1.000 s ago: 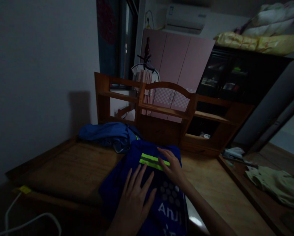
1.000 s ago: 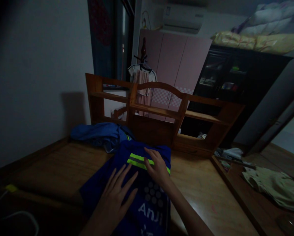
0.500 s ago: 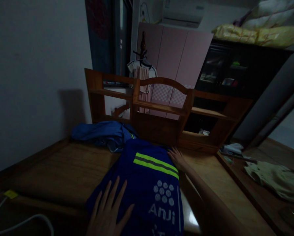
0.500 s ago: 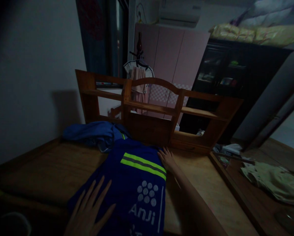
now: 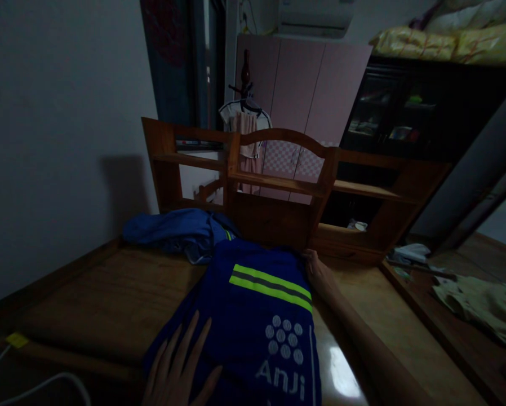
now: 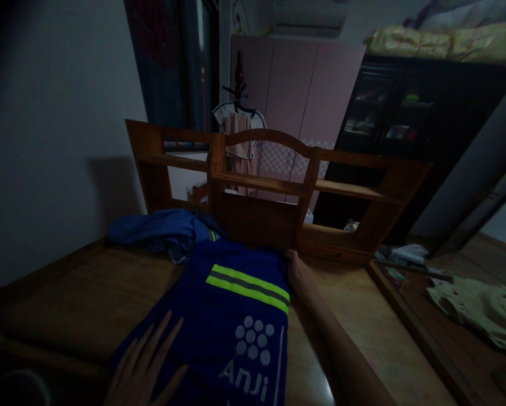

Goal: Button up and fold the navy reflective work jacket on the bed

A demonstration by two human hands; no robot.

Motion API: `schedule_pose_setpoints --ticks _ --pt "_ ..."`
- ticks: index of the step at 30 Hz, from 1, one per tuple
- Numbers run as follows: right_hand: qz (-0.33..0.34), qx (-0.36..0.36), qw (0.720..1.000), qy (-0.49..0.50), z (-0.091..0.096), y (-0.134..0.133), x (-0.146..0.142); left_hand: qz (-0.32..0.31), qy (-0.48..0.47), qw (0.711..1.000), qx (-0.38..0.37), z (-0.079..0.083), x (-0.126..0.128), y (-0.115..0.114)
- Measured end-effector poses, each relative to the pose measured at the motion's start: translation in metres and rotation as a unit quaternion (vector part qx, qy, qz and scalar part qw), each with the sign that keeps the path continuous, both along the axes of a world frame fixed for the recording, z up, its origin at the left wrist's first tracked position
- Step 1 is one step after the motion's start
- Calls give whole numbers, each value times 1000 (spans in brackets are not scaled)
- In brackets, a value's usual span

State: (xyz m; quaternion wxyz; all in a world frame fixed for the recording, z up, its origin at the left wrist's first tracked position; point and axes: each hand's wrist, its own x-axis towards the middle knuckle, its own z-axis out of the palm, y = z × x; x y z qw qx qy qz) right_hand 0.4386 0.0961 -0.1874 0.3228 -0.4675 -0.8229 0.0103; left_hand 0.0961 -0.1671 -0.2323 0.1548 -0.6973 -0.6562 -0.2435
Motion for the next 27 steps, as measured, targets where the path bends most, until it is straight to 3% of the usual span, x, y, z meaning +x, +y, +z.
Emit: schedule_pose_setpoints --ticks 5,12,19,23,27 --pt "33 -26 997 69 13 -14 -12 -13 -11 1000 20 7 1 1" --pt "81 -109 989 -50 4 -9 -26 9 6 1000 -9 0 3 2" --pt "69 -113 990 -48 3 -11 -24 -33 29 999 -10 4 4 0" --pt "71 -112 990 -41 6 -14 -24 -18 -34 999 -3 7 6 -4" --pt "70 -107 991 -39 6 -16 -24 -1 -121 992 48 16 2 -22"
